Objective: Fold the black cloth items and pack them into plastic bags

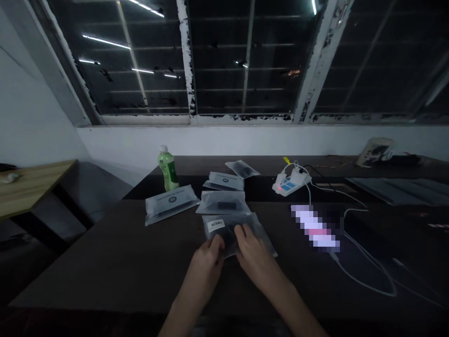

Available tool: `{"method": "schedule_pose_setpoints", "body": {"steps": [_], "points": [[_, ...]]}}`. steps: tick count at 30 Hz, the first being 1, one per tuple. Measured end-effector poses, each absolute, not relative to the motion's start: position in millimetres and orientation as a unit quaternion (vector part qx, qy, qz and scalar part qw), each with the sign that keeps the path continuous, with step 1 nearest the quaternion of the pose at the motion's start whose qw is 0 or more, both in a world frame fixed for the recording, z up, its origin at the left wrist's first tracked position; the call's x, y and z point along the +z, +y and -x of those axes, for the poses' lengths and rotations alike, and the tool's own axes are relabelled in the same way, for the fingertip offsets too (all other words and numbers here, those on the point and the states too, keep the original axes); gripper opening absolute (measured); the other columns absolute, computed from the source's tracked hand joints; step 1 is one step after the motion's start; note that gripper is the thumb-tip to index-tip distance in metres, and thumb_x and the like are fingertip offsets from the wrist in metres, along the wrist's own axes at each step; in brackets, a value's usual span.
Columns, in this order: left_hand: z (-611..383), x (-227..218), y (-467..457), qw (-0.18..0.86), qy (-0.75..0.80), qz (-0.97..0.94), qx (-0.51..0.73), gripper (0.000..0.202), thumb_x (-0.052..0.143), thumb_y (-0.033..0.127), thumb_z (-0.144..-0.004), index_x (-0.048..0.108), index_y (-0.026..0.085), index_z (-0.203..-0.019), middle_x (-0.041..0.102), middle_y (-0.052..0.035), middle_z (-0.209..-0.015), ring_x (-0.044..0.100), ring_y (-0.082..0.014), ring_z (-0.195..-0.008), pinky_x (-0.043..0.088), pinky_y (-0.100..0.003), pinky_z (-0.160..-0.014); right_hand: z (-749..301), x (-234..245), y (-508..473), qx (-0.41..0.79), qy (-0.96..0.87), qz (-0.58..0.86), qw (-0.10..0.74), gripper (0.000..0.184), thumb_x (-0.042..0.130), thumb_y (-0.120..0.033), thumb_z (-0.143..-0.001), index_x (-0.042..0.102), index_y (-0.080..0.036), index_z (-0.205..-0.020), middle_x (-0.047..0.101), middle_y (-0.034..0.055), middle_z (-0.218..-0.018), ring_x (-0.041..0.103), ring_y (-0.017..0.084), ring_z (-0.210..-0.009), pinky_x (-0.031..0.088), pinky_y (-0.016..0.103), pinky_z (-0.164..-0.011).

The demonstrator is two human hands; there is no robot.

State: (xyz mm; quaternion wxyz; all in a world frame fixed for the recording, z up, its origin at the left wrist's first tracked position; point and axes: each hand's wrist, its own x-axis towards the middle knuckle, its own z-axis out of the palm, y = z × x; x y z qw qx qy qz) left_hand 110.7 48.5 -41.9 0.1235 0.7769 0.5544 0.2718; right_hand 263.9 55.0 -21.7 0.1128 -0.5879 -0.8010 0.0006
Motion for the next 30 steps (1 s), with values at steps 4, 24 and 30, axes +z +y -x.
{"method": "schedule_pose_setpoints", "body": {"steps": [4, 24, 30], "points": [[-118.7, -42.8, 46.4, 0.136, 0.541, -0.785, 0.27, 0.03, 0.042, -0.005, -0.072, 0.052, 0.021, -0.084, 0.052, 0.0017, -0.072, 0.051, -0.0137, -0.058, 0.037, -0.022, -0.057, -250.8, -21.5, 60.2, 0.031, -0.762, 0.643, 0.072, 0.045, 0.045, 0.009, -0.077, 0.05, -0.015, -0.114, 0.065, 0.011, -0.105, 0.071, 0.02, -0.077, 0.051, 0.026, -0.061], [-50.6, -43.5, 35.0, 0.052, 0.666, -0.682, 0.297, 0.004, 0.054, 0.028, -0.086, 0.054, 0.024, -0.085, 0.055, 0.0024, -0.076, 0.055, -0.0152, -0.064, 0.04, -0.024, -0.058, -341.2, -52.4, 25.4, 0.072, -0.727, 0.623, 0.278, 0.021, 0.041, -0.028, -0.098, 0.06, -0.024, -0.105, 0.066, 0.0017, -0.081, 0.066, 0.018, -0.067, 0.047, 0.028, -0.058], [-41.5, -46.3, 30.2, -0.033, 0.619, -0.707, 0.34, 0.026, 0.063, 0.044, -0.084, 0.059, 0.022, -0.095, 0.061, -0.0069, -0.1, 0.062, -0.0253, -0.09, 0.052, -0.04, -0.08, -338.1, -45.1, 20.7, 0.196, -0.748, 0.545, 0.324, 0.028, 0.05, -0.015, -0.087, 0.06, -0.025, -0.11, 0.064, -0.0006, -0.085, 0.062, 0.014, -0.069, 0.048, 0.025, -0.065]]}}
